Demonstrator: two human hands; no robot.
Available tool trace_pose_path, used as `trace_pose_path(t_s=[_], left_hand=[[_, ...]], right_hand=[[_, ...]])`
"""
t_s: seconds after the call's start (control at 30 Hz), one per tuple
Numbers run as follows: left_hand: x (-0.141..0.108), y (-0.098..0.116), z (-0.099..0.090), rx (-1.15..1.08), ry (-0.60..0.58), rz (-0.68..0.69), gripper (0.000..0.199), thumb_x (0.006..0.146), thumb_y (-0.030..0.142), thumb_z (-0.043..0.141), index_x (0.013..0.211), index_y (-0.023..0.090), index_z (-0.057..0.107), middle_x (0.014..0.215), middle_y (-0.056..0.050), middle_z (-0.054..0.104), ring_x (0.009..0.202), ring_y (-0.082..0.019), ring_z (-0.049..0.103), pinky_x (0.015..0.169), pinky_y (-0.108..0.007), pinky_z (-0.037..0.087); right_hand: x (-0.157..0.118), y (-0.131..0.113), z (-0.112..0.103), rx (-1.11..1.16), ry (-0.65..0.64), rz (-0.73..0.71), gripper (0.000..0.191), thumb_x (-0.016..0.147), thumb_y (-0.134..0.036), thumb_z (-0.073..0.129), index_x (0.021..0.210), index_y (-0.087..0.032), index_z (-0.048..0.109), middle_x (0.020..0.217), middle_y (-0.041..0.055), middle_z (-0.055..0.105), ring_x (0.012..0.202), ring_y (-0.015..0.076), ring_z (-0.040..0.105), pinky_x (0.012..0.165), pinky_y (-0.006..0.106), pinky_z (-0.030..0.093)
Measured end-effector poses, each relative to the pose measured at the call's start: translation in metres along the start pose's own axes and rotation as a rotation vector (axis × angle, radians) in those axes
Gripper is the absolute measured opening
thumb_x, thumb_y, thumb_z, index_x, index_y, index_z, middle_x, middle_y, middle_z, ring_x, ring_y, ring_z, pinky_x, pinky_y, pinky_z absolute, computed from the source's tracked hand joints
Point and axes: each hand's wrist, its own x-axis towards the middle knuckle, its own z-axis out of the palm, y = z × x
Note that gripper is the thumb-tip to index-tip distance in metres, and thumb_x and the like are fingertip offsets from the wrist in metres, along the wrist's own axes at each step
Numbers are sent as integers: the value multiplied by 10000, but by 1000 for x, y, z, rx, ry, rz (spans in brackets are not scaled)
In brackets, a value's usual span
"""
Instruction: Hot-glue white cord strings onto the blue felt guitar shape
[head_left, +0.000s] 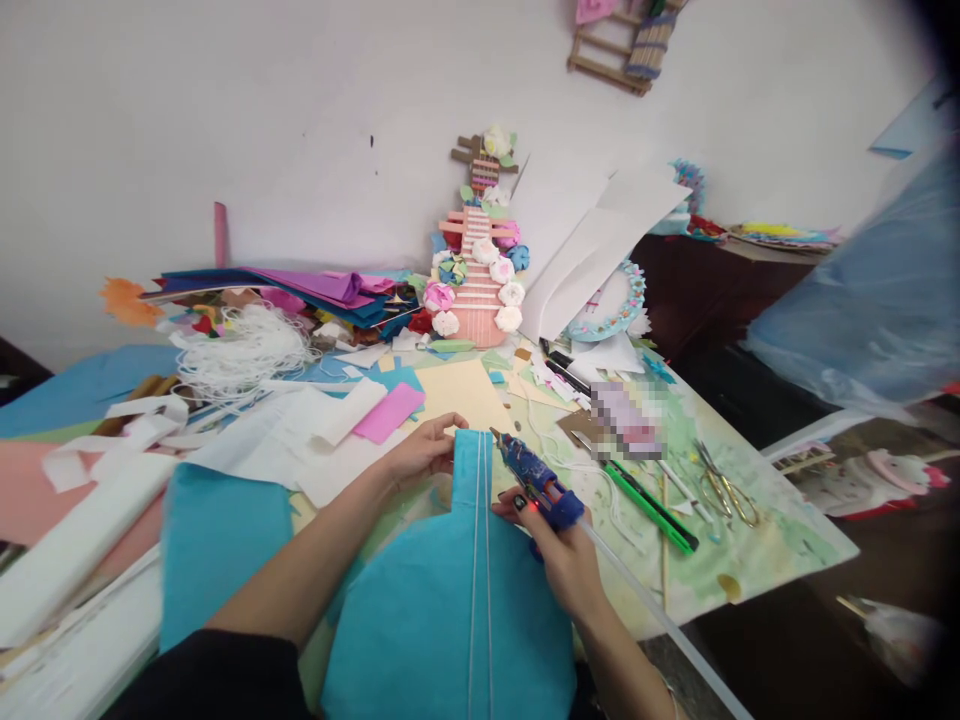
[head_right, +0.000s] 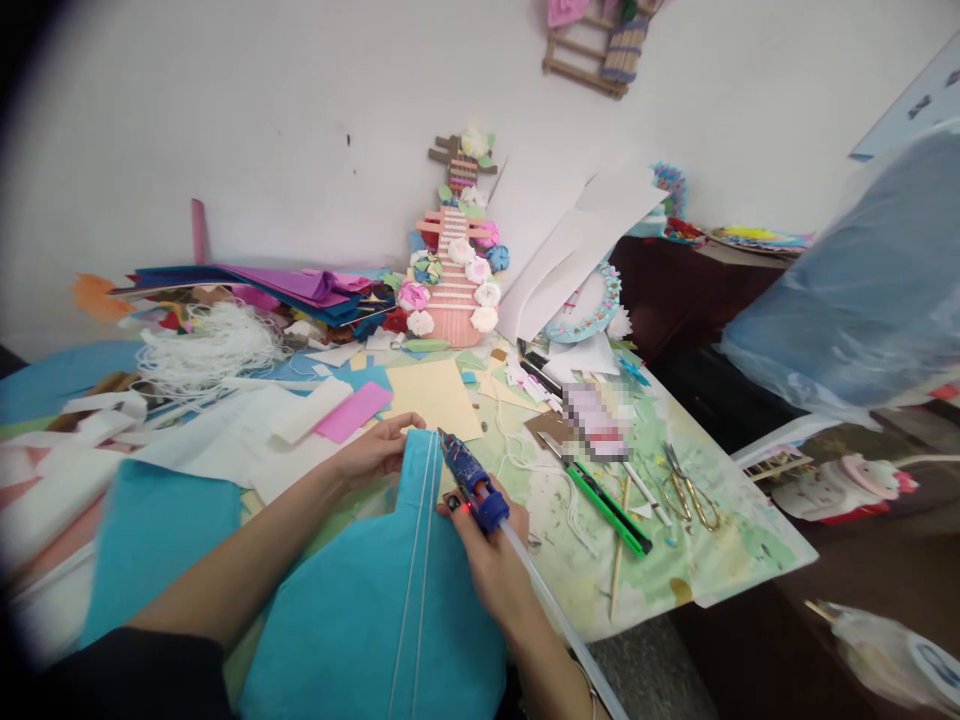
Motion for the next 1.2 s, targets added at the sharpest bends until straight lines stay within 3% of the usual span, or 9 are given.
trace_pose_path(t_s=[0.17,0.43,0.6,0.7,0.8,0.93,1.07,1.2], left_hand=[[-13,-8,11,43,20,7,407,689,371,778,980,142,607,752,-31,671,604,-114,628,573,-206,519],[-21,-24,21,17,37,66,536,721,342,762,1201,183,582,938,-77,716,683,-137,667,619,-216,514],[-24,-26,24,-80,30,9,430,661,342,800,1009,115,691,878,-96,737,722,-175,689,702,-259,534],[-27,-25,26,-192,59,5,317,617,279,786,859,87,715,756,-90,730,667,-169,676,665,-250,533],[-30,-19,30,-329,111,46,262,592,325,763,701,97,693,656,-66,698,604,-150,646,623,-244,534],[-33,-7,39,-124,165,1,349,601,397,805,701,83,691,617,-57,680,560,-147,635,586,-254,536],[-36,8,50,131,132,-55,403,585,379,841,821,76,720,756,-90,730,625,-172,670,608,-270,543],[-37,14,56,208,142,-51,377,590,375,840,799,82,724,759,-85,736,596,-159,657,575,-257,531]], right_hand=[[0,3,-2,-24,-6,-19,279,848,-428,620,904,-162,683,888,100,724,860,267,702,856,409,548],[0,7,-6,-13,-14,-49,291,838,-437,624,916,-166,695,877,96,727,849,269,702,832,417,555],[0,6,-6,18,-3,-58,301,830,-448,633,905,-162,694,863,97,728,835,269,708,823,410,564],[0,4,-5,30,14,-41,306,822,-454,645,895,-161,693,857,97,726,834,274,713,805,404,572],[-1,4,-6,33,28,-28,313,818,-458,649,891,-158,700,862,102,730,842,281,716,811,413,573],[-2,3,-7,28,26,-38,317,821,-459,648,887,-155,708,865,110,735,851,286,714,840,436,563],[-5,-1,-7,82,41,-25,348,798,-484,664,885,-150,704,880,114,730,865,295,711,842,447,564],[-10,-5,-7,115,44,-1,392,784,-511,668,893,-137,707,901,129,730,878,302,710,859,455,559]])
